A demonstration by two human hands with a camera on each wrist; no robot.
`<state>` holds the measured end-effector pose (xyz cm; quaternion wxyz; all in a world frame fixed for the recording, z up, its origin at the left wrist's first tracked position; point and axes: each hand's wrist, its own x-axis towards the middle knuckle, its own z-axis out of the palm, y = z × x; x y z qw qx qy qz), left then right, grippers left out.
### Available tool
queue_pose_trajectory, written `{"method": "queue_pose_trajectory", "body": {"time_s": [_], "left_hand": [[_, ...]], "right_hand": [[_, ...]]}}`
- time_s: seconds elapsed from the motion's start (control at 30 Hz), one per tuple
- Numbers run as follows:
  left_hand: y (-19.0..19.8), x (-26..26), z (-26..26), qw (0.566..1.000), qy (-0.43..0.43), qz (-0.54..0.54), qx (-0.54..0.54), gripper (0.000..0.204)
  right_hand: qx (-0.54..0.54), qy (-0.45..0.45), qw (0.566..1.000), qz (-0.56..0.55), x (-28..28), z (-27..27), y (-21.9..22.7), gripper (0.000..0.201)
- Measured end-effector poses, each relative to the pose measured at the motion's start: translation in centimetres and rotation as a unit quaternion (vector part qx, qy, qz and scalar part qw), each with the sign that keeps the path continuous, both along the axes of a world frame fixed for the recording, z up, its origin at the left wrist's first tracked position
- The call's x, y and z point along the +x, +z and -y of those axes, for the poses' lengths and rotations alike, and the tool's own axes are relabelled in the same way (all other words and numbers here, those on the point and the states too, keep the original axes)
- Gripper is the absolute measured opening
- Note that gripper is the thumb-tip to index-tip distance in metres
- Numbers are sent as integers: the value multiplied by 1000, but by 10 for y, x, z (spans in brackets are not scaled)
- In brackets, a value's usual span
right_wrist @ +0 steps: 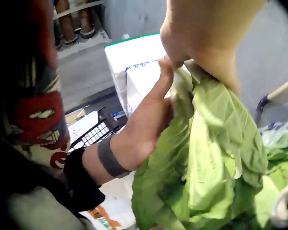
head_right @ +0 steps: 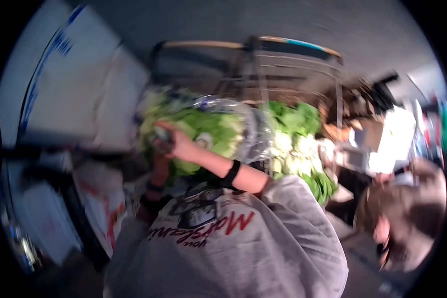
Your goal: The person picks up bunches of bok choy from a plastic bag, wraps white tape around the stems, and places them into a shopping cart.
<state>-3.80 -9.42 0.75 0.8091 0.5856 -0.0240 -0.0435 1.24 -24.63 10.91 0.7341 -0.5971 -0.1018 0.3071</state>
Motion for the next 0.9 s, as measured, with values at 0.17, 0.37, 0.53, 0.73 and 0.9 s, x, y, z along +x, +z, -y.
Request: {"method": "queue_pose_trajectory", "body": {"time_s": [0.17,0.37,0.53,0.73,0.9], "left_hand": [[6,-16,-8,988,113,-35,102,75],[-10,-43,-46,956,271,-106,31,26],[-3,-71,-72,939,312,-136,-42,24],[10,-106,-69,913,354,-174,-104,21],[1,-122,-75,918,351,-158,-94,22]], "right_hand": [[-83,122,961,236,2,-44,-56,75],[-194,253,907,275,47,-80,-87,65],[-419,211,785,403,109,-105,-145,60],[-532,148,636,539,131,-133,-186,44],[-558,151,661,479,138,-144,-173,32]]}}
